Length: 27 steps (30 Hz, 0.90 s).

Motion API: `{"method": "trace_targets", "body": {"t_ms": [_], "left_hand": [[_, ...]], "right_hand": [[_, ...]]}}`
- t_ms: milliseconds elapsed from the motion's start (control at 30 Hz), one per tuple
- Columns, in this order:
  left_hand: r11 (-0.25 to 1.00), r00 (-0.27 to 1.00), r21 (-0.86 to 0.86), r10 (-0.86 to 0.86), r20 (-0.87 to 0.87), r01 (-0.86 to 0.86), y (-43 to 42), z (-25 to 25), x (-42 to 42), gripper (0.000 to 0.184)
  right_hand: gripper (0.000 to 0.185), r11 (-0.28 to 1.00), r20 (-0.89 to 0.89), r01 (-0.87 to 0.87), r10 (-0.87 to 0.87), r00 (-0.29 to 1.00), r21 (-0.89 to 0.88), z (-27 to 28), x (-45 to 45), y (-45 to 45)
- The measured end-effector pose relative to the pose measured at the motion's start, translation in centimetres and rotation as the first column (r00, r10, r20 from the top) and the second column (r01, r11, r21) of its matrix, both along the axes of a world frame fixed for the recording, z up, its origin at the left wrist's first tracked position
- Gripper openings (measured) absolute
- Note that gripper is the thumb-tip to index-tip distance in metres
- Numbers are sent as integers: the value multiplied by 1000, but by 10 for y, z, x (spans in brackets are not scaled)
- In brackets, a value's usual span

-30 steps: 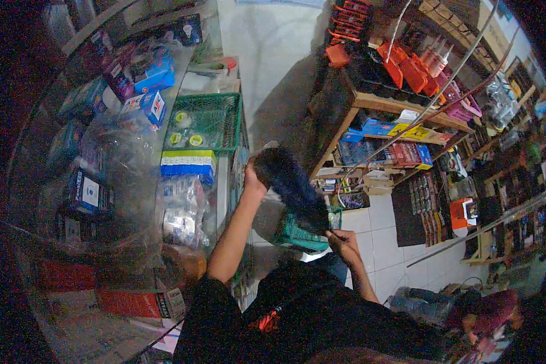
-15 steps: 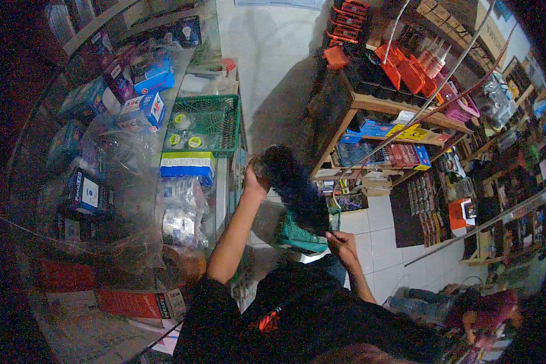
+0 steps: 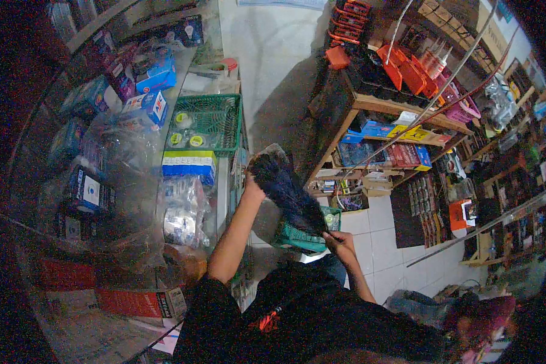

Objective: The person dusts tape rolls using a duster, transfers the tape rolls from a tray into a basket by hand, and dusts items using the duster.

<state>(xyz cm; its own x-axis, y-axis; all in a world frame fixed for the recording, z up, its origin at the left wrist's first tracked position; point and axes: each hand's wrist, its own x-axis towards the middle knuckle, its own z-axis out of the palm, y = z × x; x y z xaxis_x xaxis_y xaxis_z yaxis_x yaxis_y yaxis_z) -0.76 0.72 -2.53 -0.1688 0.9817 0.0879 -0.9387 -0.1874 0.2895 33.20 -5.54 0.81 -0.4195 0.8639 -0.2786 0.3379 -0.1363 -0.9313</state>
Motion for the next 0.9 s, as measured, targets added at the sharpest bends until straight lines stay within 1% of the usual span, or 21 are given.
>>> {"method": "trace_targets", "body": {"t_ms": [33, 133, 167, 233, 267, 300, 333, 367, 400, 433, 533, 567, 600, 633, 667, 700, 733, 800, 833, 867, 900], "left_hand": [[997, 999, -69, -18, 44, 21, 0, -4, -2, 45], [903, 984, -413, 163, 78, -116, 9, -5, -3, 38], [925, 985, -371, 128, 113, -78, 9, -5, -2, 39], [986, 991, -143, 70, -114, -86, 24, -39, -8, 40], [997, 971, -28, 61, -229, -70, 29, -52, -10, 40], [986, 984, -141, 63, -169, -88, 24, -42, -8, 40], [962, 991, -252, 74, -109, -100, 15, -18, -3, 39], [927, 995, -361, 92, -49, -104, 5, 8, 2, 38], [879, 993, -466, 118, 8, -100, -1, 18, 4, 38], [929, 997, -365, 79, 20, -66, 0, 9, 3, 39], [980, 1000, -196, -11, 8, 13, 6, 4, 2, 41], [977, 801, 49, 199, -564, -209, 24, -36, 2, 43], [987, 900, -45, 121, -418, -154, 23, -30, 2, 43], [988, 967, -129, 49, -252, -84, 18, -20, 0, 43], [980, 997, -199, -14, -72, 0, 13, -9, -1, 43], [911, 1000, -412, -11, 22, 19, 7, -10, -3, 42], [917, 1000, -399, 11, 29, 2, 6, -10, -3, 41], [927, 998, -373, 50, 45, -30, 9, -14, -2, 40], [980, 999, -200, -8, -46, -2, 14, -19, -6, 38], [994, 988, -103, 47, 150, -32, 13, -26, -1, 37], [999, 993, -35, 2, 119, 2, 9, -24, -2, 37]], "right_hand": [[31, 1000, 32, -15, 14, 999, 14, -1, -1, 1], [29, 992, -53, 120, -122, 991, -36, 9, -7, -4], [30, 997, -43, 70, -70, 997, -13, 5, -2, -2], [31, 999, -21, -30, 31, 999, 32, -7, 9, 4], [32, 999, -27, -11, 12, 1000, 44, -4, 7, 3], [33, 998, -33, 7, -5, 999, 55, 1, 2, 0], [34, 998, -40, 23, -21, 999, 66, 4, -1, -2], [34, 999, -44, 46, -45, 998, 27, 5, -1, -2], [35, 998, -47, 68, -69, 997, -12, 5, -1, -3], [35, 995, -49, 90, -93, 994, -50, 5, 0, -4], [36, 995, 6, -9, 9, 1000, -96, 1, 8, 2], [36, 997, 5, -3, 4, 1000, -82, 3, 8, 3], [36, 998, 6, 1, -1, 1000, -69, 6, 6, 2], [36, 998, 6, 5, -5, 1000, -56, 7, 5, 2], [36, 998, -15, 29, -30, 999, -64, 5, 6, 2], [36, 996, -35, 52, -55, 998, -71, 2, 5, 2], [36, 994, -56, 75, -79, 995, -80, 0, 5, 2], [37, 999, 3, -11, 11, 1000, -48, 3, 7, 4], [37, 998, 33, -51, 52, 998, -35, 4, 8, 4], [37, 999, 33, -37, 38, 999, -29, 2, 8, 3], [37, 999, 34, -24, 25, 999, -24, -1, 8, 2]]}}
